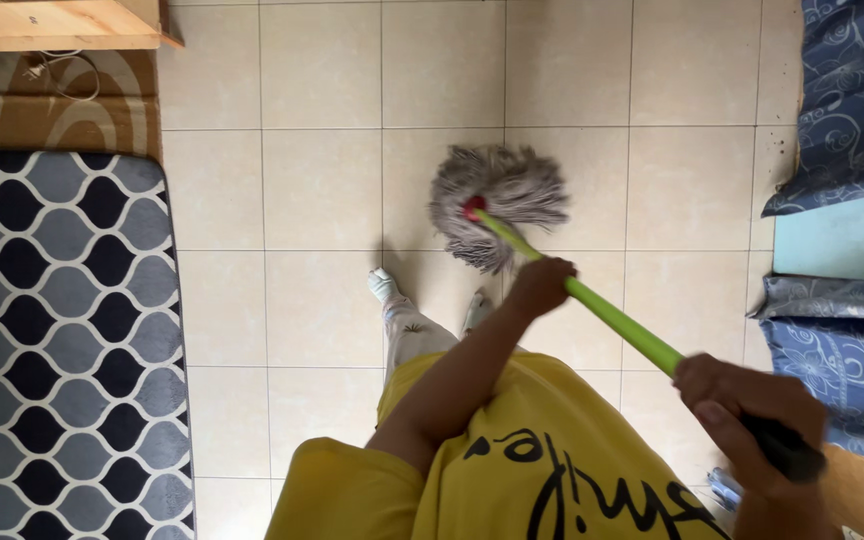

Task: The person mops a tiled floor using a mop with a green handle, moving it across the surface and around a doorway and furniture.

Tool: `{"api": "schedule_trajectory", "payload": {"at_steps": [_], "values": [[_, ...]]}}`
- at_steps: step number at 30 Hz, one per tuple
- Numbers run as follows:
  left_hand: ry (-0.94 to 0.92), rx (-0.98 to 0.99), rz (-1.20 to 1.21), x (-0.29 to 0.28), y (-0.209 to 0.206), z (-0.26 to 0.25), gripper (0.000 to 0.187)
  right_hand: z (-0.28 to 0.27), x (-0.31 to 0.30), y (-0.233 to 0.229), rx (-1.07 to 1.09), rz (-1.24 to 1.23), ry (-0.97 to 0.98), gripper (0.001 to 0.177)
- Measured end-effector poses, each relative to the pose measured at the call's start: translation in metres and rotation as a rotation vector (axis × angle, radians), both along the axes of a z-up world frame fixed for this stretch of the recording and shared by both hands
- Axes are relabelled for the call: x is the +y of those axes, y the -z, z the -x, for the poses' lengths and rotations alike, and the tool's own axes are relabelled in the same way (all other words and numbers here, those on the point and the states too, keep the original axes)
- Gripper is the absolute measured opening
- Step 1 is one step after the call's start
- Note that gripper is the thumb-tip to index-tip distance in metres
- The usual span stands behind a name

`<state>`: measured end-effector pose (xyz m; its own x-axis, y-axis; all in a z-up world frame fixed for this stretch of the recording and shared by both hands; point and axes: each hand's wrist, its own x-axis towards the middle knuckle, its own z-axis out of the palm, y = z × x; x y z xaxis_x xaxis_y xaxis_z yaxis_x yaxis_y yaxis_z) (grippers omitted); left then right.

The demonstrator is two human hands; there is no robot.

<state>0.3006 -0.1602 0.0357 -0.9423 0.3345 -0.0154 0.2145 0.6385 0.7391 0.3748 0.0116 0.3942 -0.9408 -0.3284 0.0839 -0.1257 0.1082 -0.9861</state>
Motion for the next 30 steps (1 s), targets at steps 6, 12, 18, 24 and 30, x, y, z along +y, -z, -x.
{"api": "schedule_trajectory", "payload": {"at_steps": [6,12,18,24,30], "values": [[-0.193,-0.139,0.079,-0.082,0.021,-0.01,0.01,0.027,-0.031,0.024,-0.062,0.003,-0.086,0.012],[-0.359,0.052,0.159,-0.186,0.045,-0.023,0.008,0.058,-0.101,0.087,0.057,0.308,-0.254,0.014],[-0.365,-0.034,0.359,-0.228,0.092,-0.023,0.014,0.047,-0.121,0.114,-0.056,0.218,-0.273,0.019],[-0.31,-0.057,0.1,-0.158,0.101,-0.006,0.008,0.057,-0.08,0.075,-0.117,0.013,-0.072,0.011],[-0.294,-0.089,-0.133,-0.043,0.033,0.003,0.015,0.057,-0.055,-0.026,0.048,0.003,-0.108,0.017]]}}
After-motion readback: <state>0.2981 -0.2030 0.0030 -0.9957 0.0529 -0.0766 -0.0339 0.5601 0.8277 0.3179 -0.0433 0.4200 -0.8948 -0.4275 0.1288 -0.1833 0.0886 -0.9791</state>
